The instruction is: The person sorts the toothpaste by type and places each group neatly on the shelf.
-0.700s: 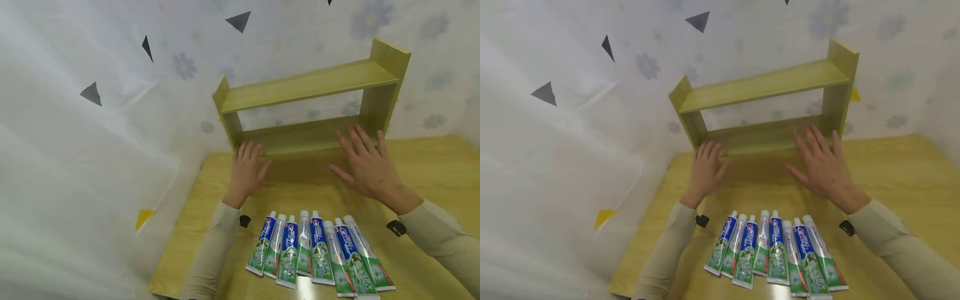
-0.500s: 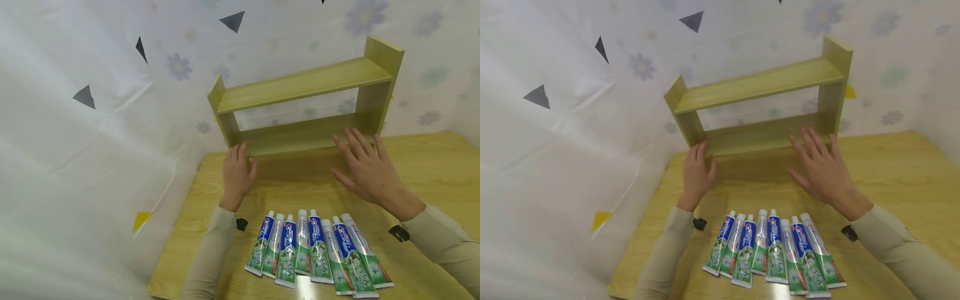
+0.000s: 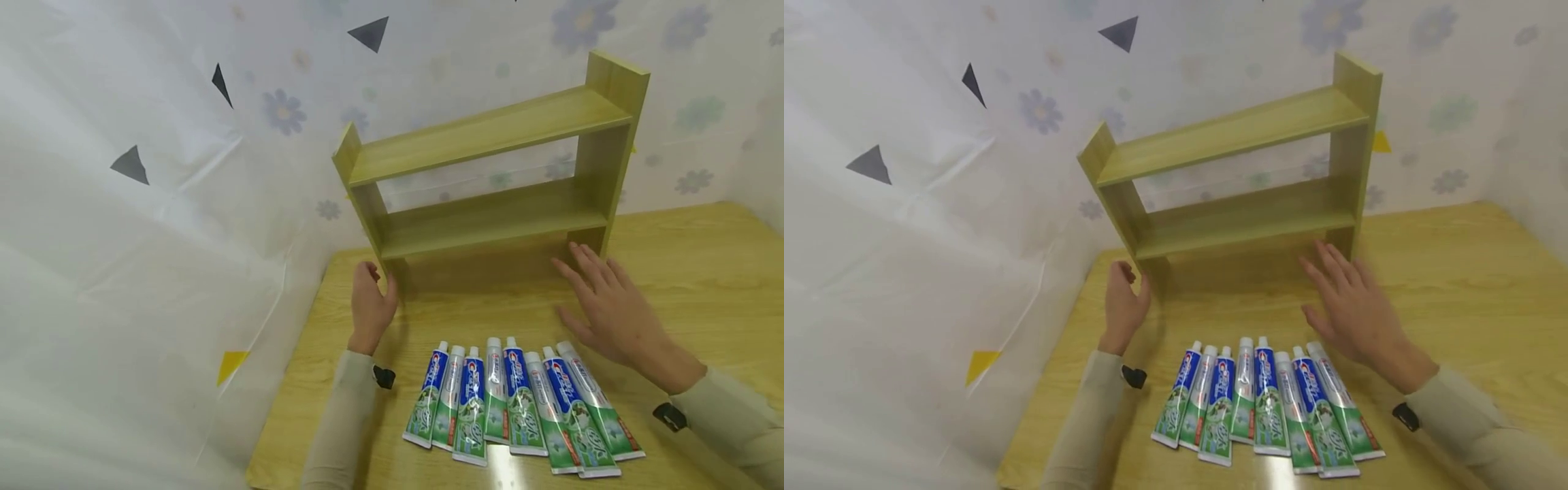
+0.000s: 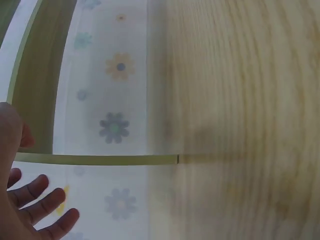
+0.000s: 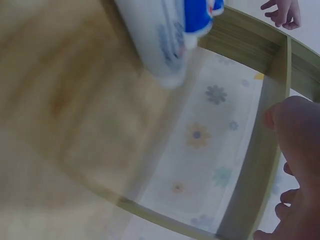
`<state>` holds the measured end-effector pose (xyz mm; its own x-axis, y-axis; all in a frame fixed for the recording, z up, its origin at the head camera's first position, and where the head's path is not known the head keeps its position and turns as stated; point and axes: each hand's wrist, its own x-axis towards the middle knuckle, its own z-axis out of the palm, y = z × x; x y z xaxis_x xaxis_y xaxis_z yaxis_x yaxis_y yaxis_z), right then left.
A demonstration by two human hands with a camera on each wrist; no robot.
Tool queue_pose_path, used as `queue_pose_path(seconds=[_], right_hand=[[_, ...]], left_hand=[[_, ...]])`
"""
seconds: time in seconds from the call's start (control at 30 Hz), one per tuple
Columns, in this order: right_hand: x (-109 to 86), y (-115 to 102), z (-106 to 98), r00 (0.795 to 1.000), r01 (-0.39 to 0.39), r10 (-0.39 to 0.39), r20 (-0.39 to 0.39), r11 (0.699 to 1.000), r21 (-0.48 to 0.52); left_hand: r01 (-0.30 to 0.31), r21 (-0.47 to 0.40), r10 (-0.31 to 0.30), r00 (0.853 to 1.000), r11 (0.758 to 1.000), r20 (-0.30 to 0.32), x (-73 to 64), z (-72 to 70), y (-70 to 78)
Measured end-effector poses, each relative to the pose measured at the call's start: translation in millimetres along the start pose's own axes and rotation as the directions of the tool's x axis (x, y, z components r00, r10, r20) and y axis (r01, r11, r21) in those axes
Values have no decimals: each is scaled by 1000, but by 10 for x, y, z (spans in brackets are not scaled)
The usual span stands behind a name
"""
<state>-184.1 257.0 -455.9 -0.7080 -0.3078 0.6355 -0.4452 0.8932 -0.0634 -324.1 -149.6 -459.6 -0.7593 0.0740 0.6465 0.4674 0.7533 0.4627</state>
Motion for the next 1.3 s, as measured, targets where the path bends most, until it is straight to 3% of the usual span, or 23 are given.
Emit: queue_pose_path(seconds=[0.13, 0.3, 0.53, 0.63, 0.7, 0.9, 0.93, 0.97, 1.0, 1.1, 1.13, 1.2, 1.23, 1.27, 1.3], right_hand=[[-225, -75, 22, 994, -74, 72, 86, 997, 22], [-460, -165, 26, 972, -160, 153, 179, 987, 25], [-755, -367, 8, 901, -245, 220, 375, 969, 21], [-815, -458, 15, 879, -273, 229, 418, 961, 48], [-845, -513, 10, 861, -299, 240, 448, 952, 64], [-964, -675, -46, 773, -387, 299, 560, 921, 43], [-982, -697, -62, 753, -402, 308, 582, 915, 36], [-1007, -713, -76, 746, -410, 312, 589, 912, 36], [-1026, -729, -89, 735, -420, 317, 599, 907, 36], [-1077, -776, -135, 710, -450, 349, 611, 893, 12], [-1098, -791, -147, 710, -457, 360, 606, 890, 6], [-1124, -815, -157, 713, -469, 382, 588, 883, -6], [-1135, -824, -159, 714, -475, 391, 581, 880, -9], [-1144, -830, -156, 708, -481, 396, 584, 877, -12], [-1152, -831, -150, 717, -479, 396, 573, 878, -6]], left_hand=[[72, -35, -67, 991, 997, 113, -75, 55, 15], [115, -73, -101, 980, 991, 168, -118, 142, 43], [194, -124, -157, 953, 973, 259, -176, 249, -53], [184, -160, -140, 958, 970, 249, -245, 287, -232], [160, -165, -123, 969, 973, 214, -301, 397, -450], [99, -87, -81, 979, 991, 190, -436, 740, -1063], [107, -80, -88, 975, 991, 206, -431, 674, -973], [95, -69, -79, 974, 993, 213, -427, 608, -875], [68, -73, -51, 977, 995, 207, -426, 605, -878], [73, -74, -55, 974, 995, 221, -384, 393, -508], [86, -78, -65, 970, 993, 236, -370, 314, -375], [91, -72, -71, 966, 993, 249, -361, 318, -358], [123, -59, -103, 958, 991, 269, -351, 251, -239], [133, -56, -112, 954, 990, 277, -350, 250, -234], [137, -57, -116, 952, 989, 282, -350, 253, -235]])
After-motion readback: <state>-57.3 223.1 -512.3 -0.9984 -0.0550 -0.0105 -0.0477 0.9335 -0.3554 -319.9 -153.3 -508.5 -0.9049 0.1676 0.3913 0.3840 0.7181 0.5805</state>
